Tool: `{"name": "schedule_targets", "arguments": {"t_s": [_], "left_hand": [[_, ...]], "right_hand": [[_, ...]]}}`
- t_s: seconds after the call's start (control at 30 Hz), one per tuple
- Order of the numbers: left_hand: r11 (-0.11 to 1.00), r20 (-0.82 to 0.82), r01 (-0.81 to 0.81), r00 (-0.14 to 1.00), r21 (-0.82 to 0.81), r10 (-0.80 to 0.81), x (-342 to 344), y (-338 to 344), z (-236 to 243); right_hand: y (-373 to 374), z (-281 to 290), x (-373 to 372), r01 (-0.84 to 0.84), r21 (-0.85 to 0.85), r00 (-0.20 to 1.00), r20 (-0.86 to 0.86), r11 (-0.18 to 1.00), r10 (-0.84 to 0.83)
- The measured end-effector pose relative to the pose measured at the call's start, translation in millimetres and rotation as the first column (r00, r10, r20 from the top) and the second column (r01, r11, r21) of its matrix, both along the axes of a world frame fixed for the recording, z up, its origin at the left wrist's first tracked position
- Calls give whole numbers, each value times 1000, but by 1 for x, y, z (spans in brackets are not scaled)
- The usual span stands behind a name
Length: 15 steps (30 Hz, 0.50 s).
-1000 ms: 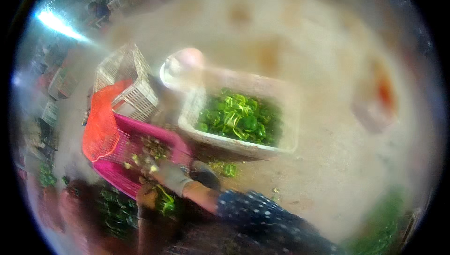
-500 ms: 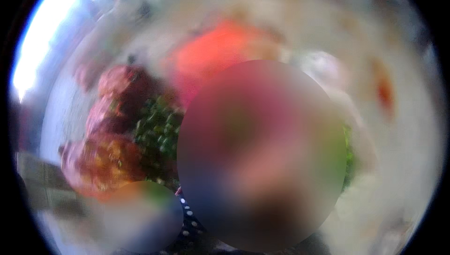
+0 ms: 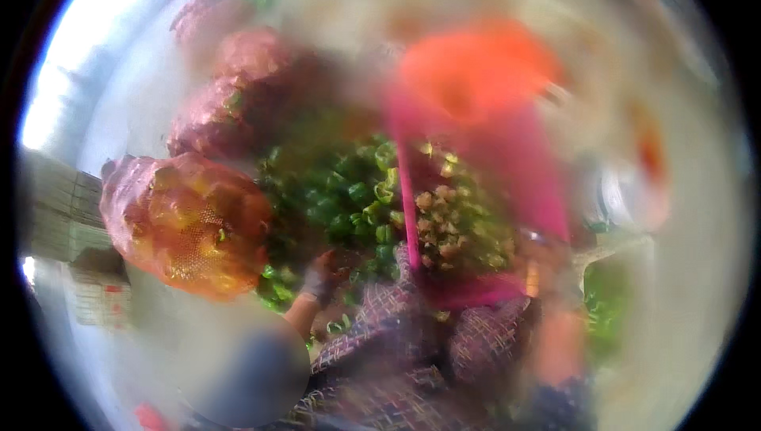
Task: The person cuts green bell peppers with a knife, removing the stems and placing the cut pieces into a white basket. The person also discards the stems into a pink basket and occasionally picks new peppers from a mesh bag.
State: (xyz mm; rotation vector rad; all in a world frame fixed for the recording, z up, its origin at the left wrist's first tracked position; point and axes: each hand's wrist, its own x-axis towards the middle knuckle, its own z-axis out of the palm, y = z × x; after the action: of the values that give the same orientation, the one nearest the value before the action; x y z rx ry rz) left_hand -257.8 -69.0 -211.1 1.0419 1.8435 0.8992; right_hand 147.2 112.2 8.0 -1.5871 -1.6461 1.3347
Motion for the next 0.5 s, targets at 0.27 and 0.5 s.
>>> {"name": "schedule_targets", "arguments": {"t_s": [0.27,0.5], "left_hand": [[996,-618,89,781,-27,-87,18,117,-40],[833,-475,-82,850,-546,-227,14,197,-74]], "right_hand": [[-13,-76,58,-190,1,931,318,982,180],[-12,-33,2,290,-284,956,119,914,-267]]}}
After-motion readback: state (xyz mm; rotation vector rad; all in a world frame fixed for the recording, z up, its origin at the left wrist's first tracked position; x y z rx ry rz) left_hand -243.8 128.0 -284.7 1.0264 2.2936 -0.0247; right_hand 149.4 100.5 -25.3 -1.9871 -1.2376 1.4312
